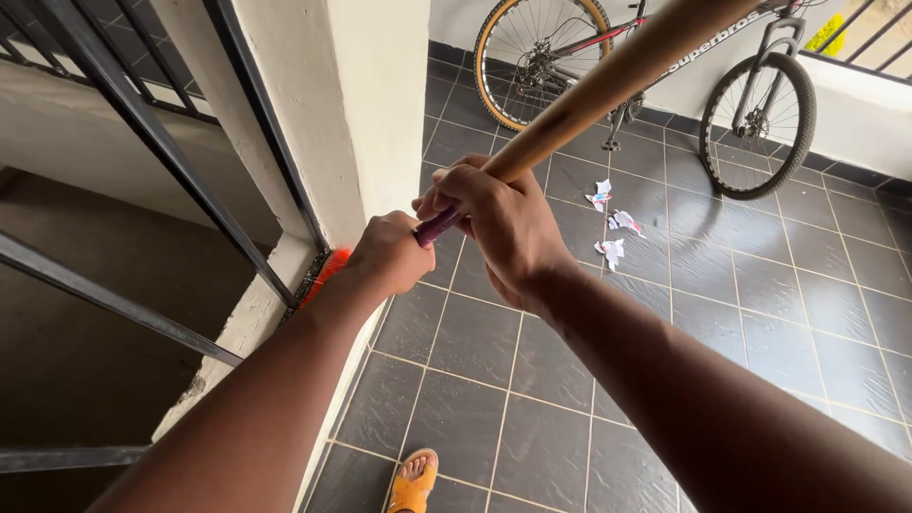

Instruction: The recorder is sweeping paper scraps on a tiled balcony or hallway floor using a broom.

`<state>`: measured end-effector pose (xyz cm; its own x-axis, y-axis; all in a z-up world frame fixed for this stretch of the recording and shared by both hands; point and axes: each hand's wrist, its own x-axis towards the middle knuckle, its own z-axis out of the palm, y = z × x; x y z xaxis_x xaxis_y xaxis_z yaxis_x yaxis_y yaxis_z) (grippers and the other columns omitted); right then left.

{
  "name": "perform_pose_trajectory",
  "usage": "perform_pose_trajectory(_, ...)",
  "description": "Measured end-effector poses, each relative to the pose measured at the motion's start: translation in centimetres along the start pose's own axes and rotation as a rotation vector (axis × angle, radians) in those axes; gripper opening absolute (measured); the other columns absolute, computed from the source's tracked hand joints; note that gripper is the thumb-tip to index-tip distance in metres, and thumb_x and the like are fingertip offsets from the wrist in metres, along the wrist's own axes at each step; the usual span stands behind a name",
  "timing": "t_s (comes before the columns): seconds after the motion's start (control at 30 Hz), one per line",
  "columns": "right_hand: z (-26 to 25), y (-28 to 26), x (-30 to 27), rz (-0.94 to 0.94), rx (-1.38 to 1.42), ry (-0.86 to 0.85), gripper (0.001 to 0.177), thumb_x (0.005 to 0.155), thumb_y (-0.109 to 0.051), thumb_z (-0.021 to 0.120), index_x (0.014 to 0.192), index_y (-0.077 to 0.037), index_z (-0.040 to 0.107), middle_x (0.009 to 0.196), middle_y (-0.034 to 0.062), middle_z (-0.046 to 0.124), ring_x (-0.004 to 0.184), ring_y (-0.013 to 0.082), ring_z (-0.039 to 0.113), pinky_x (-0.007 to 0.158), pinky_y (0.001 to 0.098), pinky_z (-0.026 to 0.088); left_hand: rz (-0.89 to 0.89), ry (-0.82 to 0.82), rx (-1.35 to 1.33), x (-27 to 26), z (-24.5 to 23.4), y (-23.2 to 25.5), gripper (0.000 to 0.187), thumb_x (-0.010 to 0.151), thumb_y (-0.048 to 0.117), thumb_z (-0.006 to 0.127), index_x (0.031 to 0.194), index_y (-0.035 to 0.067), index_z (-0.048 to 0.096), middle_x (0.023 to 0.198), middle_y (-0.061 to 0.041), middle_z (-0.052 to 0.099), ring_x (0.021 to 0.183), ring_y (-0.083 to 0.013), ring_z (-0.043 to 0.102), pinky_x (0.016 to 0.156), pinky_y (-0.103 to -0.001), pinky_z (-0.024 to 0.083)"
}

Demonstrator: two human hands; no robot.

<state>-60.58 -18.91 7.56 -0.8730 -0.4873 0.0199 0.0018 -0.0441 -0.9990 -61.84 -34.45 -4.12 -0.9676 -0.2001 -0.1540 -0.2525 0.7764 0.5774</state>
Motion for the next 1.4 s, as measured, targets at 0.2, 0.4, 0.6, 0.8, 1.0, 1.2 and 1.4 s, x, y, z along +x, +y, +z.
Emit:
perform_pose_trajectory(0.2,1.6,0.1,-1.5,0.043,0.044,-0.107,0.016,0.087,-0.013,0.057,0.087,0.002,0.065,0.083,0.0153,0.070,0.087,0.0236,0.071,0.090,0.0394,0.059,0.018,0.108,-0.101,-3.2,0.5,-2.7,0.023,0.086,0.022,0.067,0.083,0.001,0.072,0.075,-0.022,0.071,0.074,-0.0356,0.074,0.068,-0.042,0.058)
perform_pose_trajectory(0.4,3.4,-0.4,-7.4,0.011,-0.008,-0.295,0.022,0.090,-0.015,0.056,0.090,0.005,0.066,0.085,0.0154,0.072,0.085,0.0237,0.072,0.084,0.0391,0.059,-0.153,0.165,-0.130,-11.6,0.1,-2.8,0.027,0.083,0.022,0.068,0.079,-0.005,0.068,0.073,-0.022,0.072,0.070,-0.0331,0.074,0.064,-0.043,0.058)
perform_pose_trajectory(0.6,5.5,0.0,-13.8,0.010,-0.066,-0.357,0.021,0.087,-0.013,0.056,0.089,0.005,0.067,0.085,0.0142,0.073,0.084,0.0220,0.075,0.086,0.0380,0.062,-0.203,0.216,-0.127,-19.6,2.0,-4.6,0.026,0.080,0.022,0.070,0.087,-0.002,0.070,0.074,-0.022,0.071,0.074,-0.0340,0.074,0.066,-0.043,0.057)
perform_pose_trajectory(0.8,8.6,0.1,-19.6,0.039,-0.055,-0.379,0.026,0.092,-0.017,0.056,0.088,0.005,0.068,0.083,0.0145,0.074,0.082,0.0230,0.075,0.084,0.0369,0.061,-0.227,0.214,-0.186,-26.8,1.8,-5.7,0.032,0.077,0.020,0.070,0.103,0.002,0.066,0.081,-0.020,0.073,0.080,-0.0320,0.076,0.070,-0.043,0.058)
perform_pose_trajectory(1.0,12.9,0.3,-25.9,0.048,-0.084,-0.413,0.024,0.092,-0.015,0.055,0.088,0.005,0.068,0.083,0.0149,0.075,0.082,0.0222,0.076,0.083,0.0352,0.062,-0.300,0.212,-0.188,-34.4,2.2,-8.5,0.028,0.080,0.022,0.070,0.102,0.004,0.068,0.083,-0.018,0.074,0.082,-0.0301,0.075,0.072,-0.042,0.058)
perform_pose_trajectory(1.2,18.6,0.4,-33.6,0.036,-0.126,-0.410,0.025,0.092,-0.015,0.056,0.088,0.005,0.070,0.083,0.0137,0.075,0.084,0.0211,0.075,0.084,0.0341,0.060,-0.290,0.181,-0.225,-43.2,1.3,-11.3,0.022,0.083,0.020,0.066,0.098,0.003,0.069,0.084,-0.017,0.075,0.080,-0.0293,0.075,0.071,-0.043,0.058)
perform_pose_trajectory(1.4,23.4,0.1,-40.6,0.024,-0.234,-0.403,0.025,0.091,-0.018,0.056,0.087,0.002,0.070,0.082,0.0095,0.075,0.084,0.0166,0.074,0.085,0.0328,0.060,-0.294,0.196,-0.198,-50.3,1.5,-14.4,0.021,0.086,0.022,0.064,0.100,0.007,0.069,0.085,-0.016,0.075,0.081,-0.0292,0.075,0.073,-0.042,0.058)
